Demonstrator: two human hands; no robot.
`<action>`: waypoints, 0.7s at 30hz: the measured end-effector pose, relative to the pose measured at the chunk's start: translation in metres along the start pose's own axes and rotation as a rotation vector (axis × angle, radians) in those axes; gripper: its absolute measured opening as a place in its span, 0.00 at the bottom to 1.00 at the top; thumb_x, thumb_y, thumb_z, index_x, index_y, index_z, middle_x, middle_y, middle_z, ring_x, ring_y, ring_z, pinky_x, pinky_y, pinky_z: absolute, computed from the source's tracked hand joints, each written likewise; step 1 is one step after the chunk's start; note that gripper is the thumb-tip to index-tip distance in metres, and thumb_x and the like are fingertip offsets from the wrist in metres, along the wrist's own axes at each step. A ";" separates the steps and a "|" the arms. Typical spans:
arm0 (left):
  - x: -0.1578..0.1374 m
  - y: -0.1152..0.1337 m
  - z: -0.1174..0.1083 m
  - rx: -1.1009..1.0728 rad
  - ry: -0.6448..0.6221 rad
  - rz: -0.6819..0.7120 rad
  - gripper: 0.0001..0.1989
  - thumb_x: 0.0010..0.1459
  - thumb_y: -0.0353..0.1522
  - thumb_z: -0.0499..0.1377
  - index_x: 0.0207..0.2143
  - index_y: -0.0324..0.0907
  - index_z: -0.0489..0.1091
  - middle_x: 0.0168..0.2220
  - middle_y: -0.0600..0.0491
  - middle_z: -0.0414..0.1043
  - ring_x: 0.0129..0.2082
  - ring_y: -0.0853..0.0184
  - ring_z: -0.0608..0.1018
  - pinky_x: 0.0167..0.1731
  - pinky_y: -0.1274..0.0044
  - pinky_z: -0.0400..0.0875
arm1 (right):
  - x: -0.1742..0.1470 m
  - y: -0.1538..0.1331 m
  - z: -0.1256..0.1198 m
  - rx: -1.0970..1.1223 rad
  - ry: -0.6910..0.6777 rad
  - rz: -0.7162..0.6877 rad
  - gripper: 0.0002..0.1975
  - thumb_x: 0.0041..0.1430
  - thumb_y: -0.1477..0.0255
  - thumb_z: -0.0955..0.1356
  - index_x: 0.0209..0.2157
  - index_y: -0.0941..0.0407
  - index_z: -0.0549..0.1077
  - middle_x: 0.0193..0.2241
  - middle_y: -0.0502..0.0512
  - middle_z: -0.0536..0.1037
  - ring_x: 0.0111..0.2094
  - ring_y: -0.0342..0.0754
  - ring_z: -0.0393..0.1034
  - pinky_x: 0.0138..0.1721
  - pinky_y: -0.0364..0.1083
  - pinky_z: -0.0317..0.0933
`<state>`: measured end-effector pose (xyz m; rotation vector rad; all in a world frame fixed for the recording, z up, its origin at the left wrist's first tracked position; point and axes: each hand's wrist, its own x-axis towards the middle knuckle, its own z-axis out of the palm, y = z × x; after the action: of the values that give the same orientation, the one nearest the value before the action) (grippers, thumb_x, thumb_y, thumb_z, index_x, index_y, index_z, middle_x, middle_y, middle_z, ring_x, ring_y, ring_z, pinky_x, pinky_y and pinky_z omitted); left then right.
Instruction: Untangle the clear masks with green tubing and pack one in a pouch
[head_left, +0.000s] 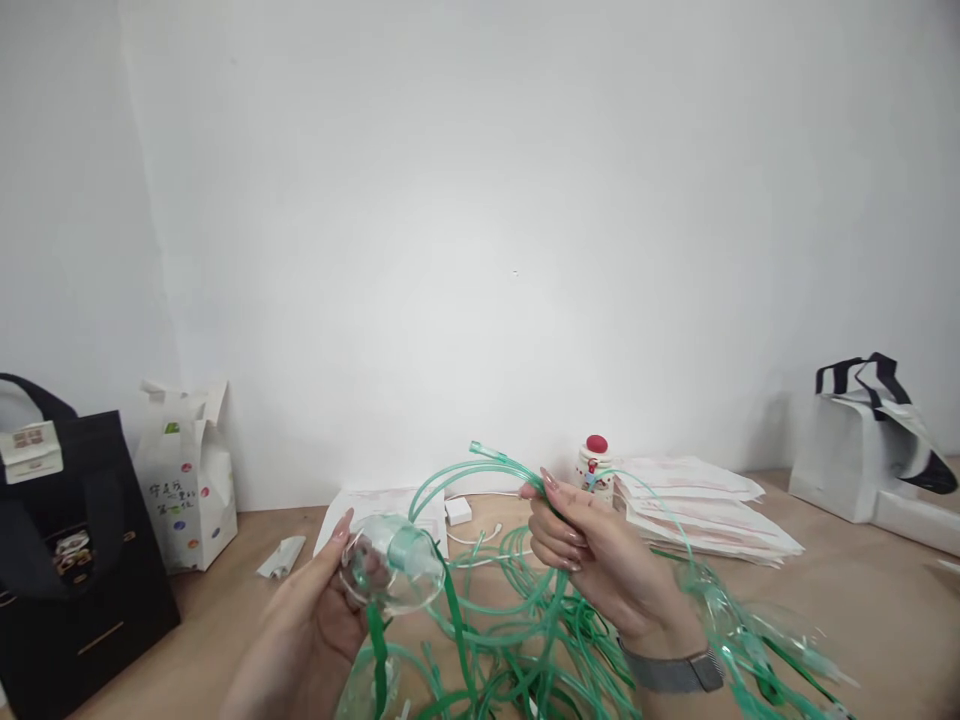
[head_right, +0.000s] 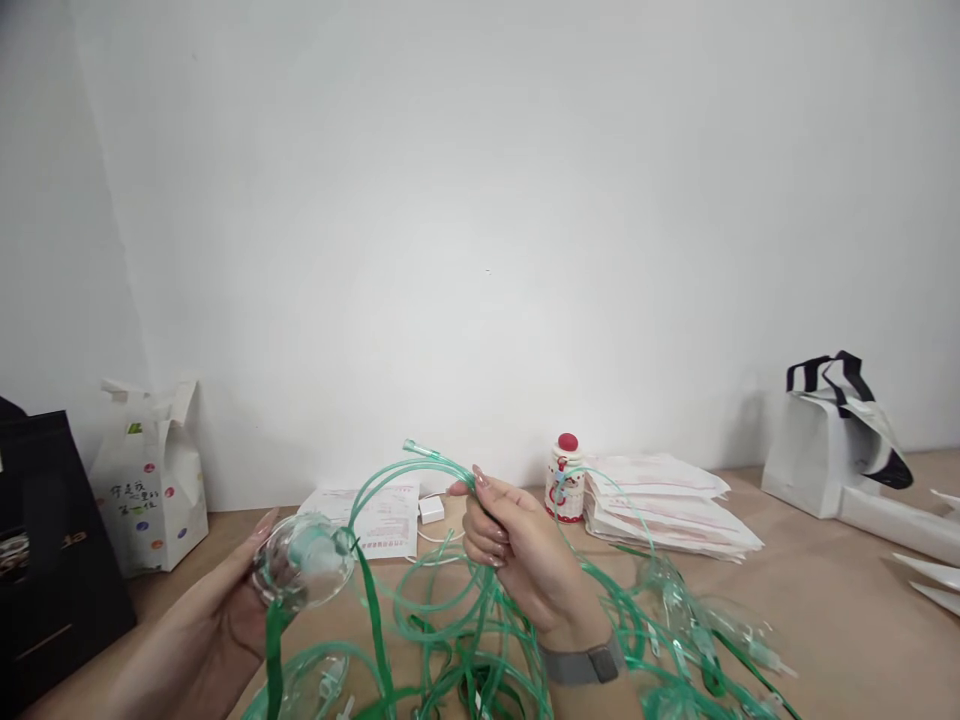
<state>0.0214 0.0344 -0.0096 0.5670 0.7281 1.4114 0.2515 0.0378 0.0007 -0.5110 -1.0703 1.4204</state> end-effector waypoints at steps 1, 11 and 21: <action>-0.001 0.000 0.002 -0.031 0.007 -0.006 0.09 0.58 0.27 0.54 0.40 0.42 0.71 0.26 0.54 0.76 0.23 0.70 0.78 0.24 0.80 0.75 | 0.001 0.002 0.001 0.012 -0.003 -0.005 0.09 0.53 0.68 0.70 0.28 0.60 0.72 0.14 0.41 0.52 0.16 0.36 0.38 0.18 0.39 0.38; -0.002 -0.008 0.008 -0.090 0.066 0.084 0.09 0.53 0.22 0.57 0.36 0.40 0.71 0.25 0.53 0.79 0.28 0.66 0.81 0.30 0.78 0.77 | -0.003 0.032 0.041 0.069 -0.013 0.034 0.15 0.53 0.60 0.69 0.29 0.59 0.69 0.15 0.40 0.49 0.17 0.35 0.38 0.19 0.39 0.38; -0.008 -0.017 0.009 0.010 -0.245 0.041 0.11 0.49 0.39 0.63 0.29 0.39 0.75 0.29 0.48 0.78 0.38 0.55 0.78 0.41 0.67 0.70 | -0.002 0.042 0.048 -0.009 -0.020 -0.070 0.17 0.53 0.61 0.70 0.21 0.57 0.62 0.12 0.38 0.48 0.15 0.34 0.38 0.18 0.40 0.36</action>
<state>0.0392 0.0252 -0.0151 0.7516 0.5303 1.3480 0.1895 0.0273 -0.0121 -0.4621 -1.1012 1.3619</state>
